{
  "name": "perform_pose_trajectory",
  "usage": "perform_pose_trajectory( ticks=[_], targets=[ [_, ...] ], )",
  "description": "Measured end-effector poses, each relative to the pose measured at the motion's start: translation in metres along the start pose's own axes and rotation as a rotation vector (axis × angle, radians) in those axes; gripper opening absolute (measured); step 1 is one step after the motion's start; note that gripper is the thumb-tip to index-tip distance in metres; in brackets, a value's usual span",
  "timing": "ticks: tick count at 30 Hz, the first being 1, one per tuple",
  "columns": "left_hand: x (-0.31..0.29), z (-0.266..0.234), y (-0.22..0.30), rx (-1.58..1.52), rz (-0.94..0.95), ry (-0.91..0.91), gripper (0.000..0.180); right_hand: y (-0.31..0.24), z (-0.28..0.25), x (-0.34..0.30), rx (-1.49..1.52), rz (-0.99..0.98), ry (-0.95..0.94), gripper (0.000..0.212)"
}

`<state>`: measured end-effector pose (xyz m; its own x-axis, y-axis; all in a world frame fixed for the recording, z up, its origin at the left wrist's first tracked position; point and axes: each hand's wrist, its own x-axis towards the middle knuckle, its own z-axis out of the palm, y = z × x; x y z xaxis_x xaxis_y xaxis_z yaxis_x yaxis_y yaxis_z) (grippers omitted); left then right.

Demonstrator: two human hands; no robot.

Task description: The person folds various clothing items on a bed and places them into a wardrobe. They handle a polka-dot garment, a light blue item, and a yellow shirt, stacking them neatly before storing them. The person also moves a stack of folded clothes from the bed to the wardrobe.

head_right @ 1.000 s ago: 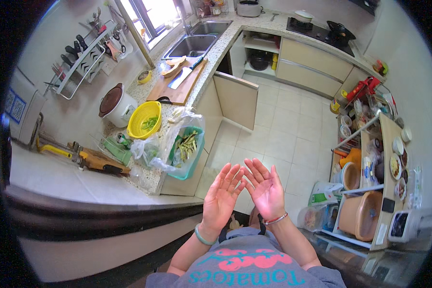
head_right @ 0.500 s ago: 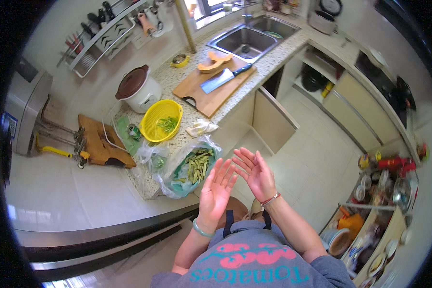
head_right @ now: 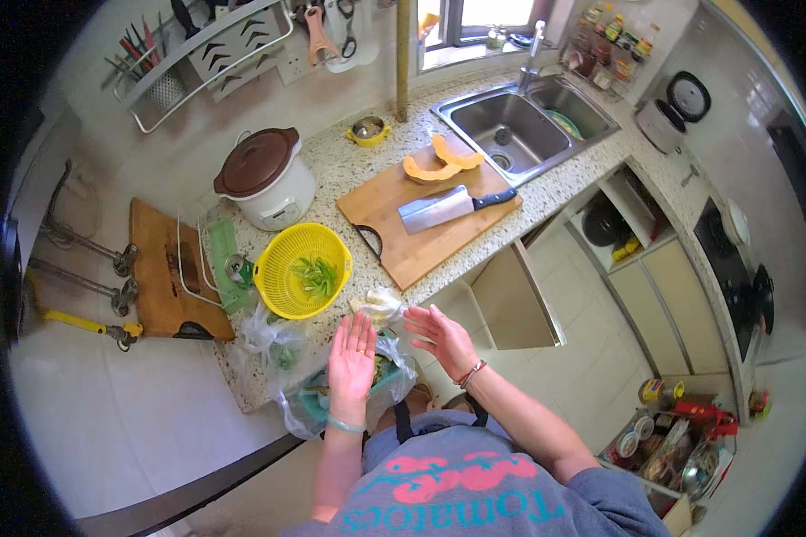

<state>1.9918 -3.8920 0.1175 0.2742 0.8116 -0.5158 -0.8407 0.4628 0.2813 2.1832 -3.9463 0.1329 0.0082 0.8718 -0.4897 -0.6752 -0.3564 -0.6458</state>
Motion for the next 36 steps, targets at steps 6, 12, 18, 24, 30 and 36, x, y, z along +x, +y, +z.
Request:
perform_pose_trajectory(
  ticks=[6, 12, 18, 24, 30, 36],
  targets=[
    [0.055, 0.019, -0.012, 0.024, 0.005, 0.048, 0.039, -0.028, -0.005, 0.059, 0.040, 0.046, 0.000, 0.051],
    [0.081, 0.028, -0.052, 0.091, 0.070, 0.216, 0.046, -0.042, -0.034, 0.121, -0.055, 0.153, -0.015, 0.045],
    [0.086, 0.032, -0.083, -0.034, 0.276, 0.392, 0.050, -0.093, -0.046, 0.145, -0.252, 0.296, -0.137, 0.044],
    [0.085, 0.030, -0.101, -0.081, 0.473, 0.536, 0.053, -0.099, -0.031, 0.168, -0.624, 0.316, -0.407, 0.039],
    [0.080, 0.032, -0.100, -0.036, 0.561, 0.649, 0.047, -0.027, -0.013, 0.175, -1.621, -0.612, -0.899, 0.055],
    [0.087, 0.009, -0.103, -0.090, 0.548, 0.615, 0.054, -0.004, -0.015, 0.189, -1.787, -0.888, -1.002, 0.040]
  ],
)
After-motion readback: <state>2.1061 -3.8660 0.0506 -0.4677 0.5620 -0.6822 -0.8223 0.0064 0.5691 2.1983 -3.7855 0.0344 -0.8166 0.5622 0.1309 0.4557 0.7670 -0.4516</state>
